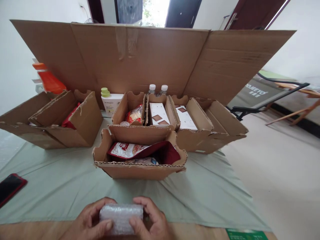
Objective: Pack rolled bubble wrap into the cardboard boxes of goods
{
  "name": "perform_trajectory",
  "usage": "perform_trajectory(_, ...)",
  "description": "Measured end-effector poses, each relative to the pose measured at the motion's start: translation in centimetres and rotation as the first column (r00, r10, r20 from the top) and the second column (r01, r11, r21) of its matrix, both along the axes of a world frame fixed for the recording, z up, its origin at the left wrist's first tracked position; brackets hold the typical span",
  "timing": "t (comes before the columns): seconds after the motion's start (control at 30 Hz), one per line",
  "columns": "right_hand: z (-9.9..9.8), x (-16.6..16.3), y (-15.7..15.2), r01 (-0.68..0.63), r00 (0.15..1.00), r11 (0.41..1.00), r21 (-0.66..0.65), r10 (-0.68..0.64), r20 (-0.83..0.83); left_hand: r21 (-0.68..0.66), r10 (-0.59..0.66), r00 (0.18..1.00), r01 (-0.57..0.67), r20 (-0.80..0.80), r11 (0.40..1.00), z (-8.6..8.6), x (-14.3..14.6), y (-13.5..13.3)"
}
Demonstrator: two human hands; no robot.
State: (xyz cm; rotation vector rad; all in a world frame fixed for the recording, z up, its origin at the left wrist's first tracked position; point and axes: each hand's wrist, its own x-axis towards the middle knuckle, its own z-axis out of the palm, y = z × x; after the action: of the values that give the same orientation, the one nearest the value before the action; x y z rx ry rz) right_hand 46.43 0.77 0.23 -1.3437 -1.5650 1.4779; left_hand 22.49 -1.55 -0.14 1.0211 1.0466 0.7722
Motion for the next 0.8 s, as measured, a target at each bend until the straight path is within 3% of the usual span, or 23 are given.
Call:
perform_trajectory(0.1, 0.3, -0.6, -0.1, 0.095, 0.982, 0.995, -0.025, -0.098, -0.163, -0.06, 0.131, 0.988, -0.127, 0.077, 0.99, 0.6, 0.9, 0.0)
perform_trajectory(0.2, 1.0, -1.2, -0.3, 0.114, 0.967, 0.993, 0.01, -0.108, -0.232, -0.152, 0.253, 0.957, -0.231, 0.143, 0.961, 1.3, 1.7, -0.5)
perform_trajectory(0.27, 1.5, -1.4, -0.5, 0.129, 0.976, 0.991, 0.039, -0.12, -0.182, -0.164, 0.278, 0.947, -0.252, 0.163, 0.954, 1.4, 1.9, -0.9)
perform_trajectory(0.4, 2.6, -1.2, -0.8, 0.117, 0.993, 0.977, 0.181, -0.119, 0.0, -0.135, 0.211, 0.963, -0.19, 0.166, 0.972, 0.8, 0.9, -1.6)
perform_trajectory(0.57, 3.7, -2.1, -1.2, 0.091, 0.988, 0.945, 0.316, -0.125, 0.09, 0.106, 0.243, 0.97, -0.244, 0.017, 0.964, 0.0, -0.8, -2.5)
perform_trajectory(0.7, 4.5, -2.8, -1.4, -0.076, 0.982, 0.939, 0.334, 0.012, 0.19, 0.213, 0.004, 0.993, 0.022, -0.121, 0.977, 0.6, -1.7, -3.0)
perform_trajectory(0.73, 4.9, -2.3, -1.4, -0.114, 0.973, 0.936, 0.333, 0.038, 0.226, 0.295, -0.016, 0.984, 0.068, -0.176, 0.953, 1.3, -2.1, -2.9)
perform_trajectory(0.8, 6.1, 0.1, -1.2, -0.117, 0.962, 0.93, 0.348, 0.019, 0.273, 0.53, 0.091, 0.946, 0.094, -0.311, 0.843, 3.3, -3.5, -2.1)
